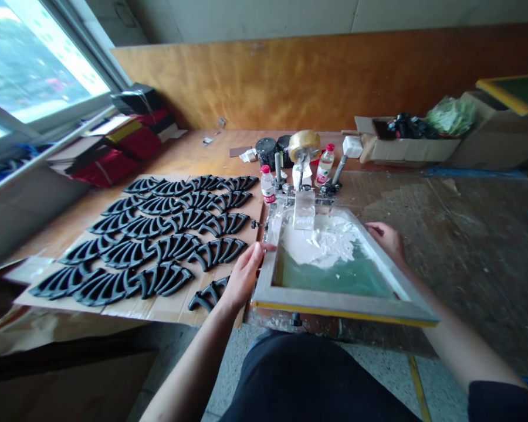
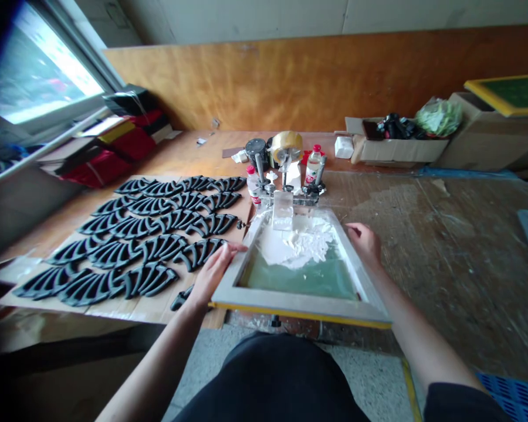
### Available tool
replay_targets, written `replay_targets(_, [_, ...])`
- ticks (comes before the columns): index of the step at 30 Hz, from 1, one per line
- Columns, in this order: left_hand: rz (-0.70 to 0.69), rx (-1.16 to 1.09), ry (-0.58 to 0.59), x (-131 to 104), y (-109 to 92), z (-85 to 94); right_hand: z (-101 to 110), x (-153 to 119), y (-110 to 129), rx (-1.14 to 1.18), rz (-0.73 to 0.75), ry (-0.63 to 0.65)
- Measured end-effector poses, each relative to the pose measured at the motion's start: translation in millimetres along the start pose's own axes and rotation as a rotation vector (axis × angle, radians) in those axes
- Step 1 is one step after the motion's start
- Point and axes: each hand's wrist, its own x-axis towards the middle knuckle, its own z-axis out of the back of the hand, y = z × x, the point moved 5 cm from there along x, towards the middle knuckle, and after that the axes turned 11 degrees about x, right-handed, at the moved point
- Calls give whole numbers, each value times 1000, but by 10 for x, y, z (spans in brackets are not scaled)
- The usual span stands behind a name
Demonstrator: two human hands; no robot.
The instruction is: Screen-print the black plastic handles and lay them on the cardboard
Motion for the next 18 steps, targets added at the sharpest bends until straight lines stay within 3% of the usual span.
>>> replay_targets(3, [131,90,74,-84,565,-80,-84,152,372,-23,122,-29])
replay_targets(6, [172,182,41,-42,944,-176,-547,203,981,-103,338,123])
replay_targets(9, [193,247,-2,30,1140,-229,-987,208,1306,-215,370,343])
replay_targets(11, [204,251,-12,58,1208,-238,-1134,185,1320,-258,331,487])
replay_targets(13, [210,237,-15,68,1248,-236,-1143,138,1256,-284,311,543])
replay_targets(18, [230,202,-31,63,1284,-219,-949,-136,1104,-424,227,391])
